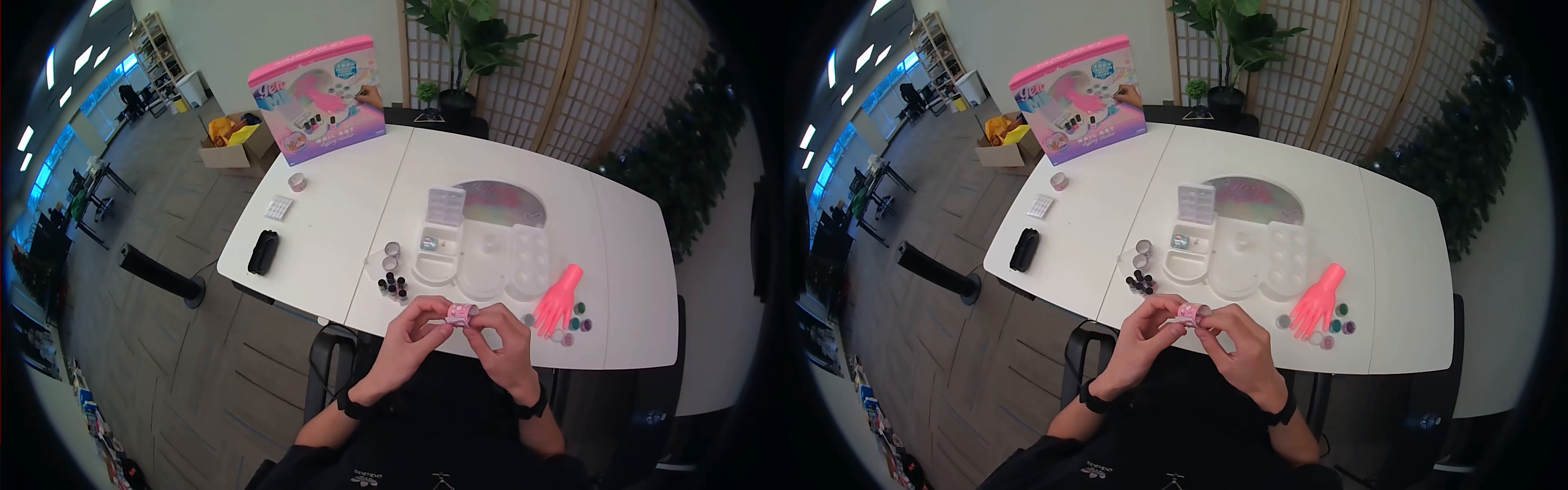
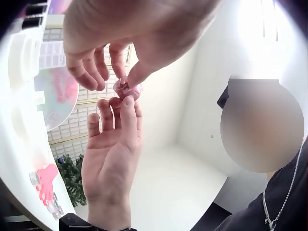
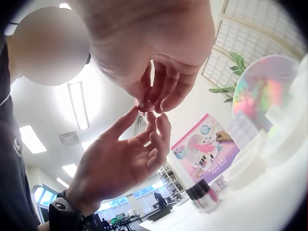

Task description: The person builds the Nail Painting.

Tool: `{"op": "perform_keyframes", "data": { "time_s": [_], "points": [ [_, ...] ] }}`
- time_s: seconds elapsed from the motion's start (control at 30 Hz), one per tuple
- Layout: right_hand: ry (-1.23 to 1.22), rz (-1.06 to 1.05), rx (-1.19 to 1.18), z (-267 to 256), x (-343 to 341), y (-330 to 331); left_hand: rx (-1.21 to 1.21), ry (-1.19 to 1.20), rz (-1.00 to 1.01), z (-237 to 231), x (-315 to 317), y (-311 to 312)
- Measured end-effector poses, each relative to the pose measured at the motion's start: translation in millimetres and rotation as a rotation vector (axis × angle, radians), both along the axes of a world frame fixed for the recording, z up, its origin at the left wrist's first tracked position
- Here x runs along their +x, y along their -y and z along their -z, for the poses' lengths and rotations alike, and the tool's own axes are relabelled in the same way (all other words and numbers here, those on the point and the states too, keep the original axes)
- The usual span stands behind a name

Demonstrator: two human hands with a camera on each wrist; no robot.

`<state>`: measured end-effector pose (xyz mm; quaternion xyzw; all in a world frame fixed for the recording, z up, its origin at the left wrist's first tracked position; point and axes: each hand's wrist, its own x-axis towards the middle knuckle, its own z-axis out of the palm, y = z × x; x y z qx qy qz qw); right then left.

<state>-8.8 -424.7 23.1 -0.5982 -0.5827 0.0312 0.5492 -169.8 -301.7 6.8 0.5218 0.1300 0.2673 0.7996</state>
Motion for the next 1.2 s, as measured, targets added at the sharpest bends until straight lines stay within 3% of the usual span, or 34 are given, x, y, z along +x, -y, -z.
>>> {"op": "perform_keyframes", "data": {
  "time_s": [0.2,0.5,0.7,1.03,1.2],
  "points": [
    [-0.054,-0.034,0.006,7,3,1,-0.063,-0.041,0.092,4,-3,-3],
    [-0.167,-0.018,-0.085,3,-3,-7,0.055,0.017,-0.130,13,4,0],
    [-0.259,0.018,-0.055,7,-4,-12,0.167,-0.033,-0.174,9,4,5],
    [-0.217,0.005,-0.080,6,-6,-4,0.220,-0.014,-0.223,8,4,7],
    [-0.021,-0.038,-0.047,2,-4,-2,0.281,-0.008,-0.256,5,1,6]
  ]
}}
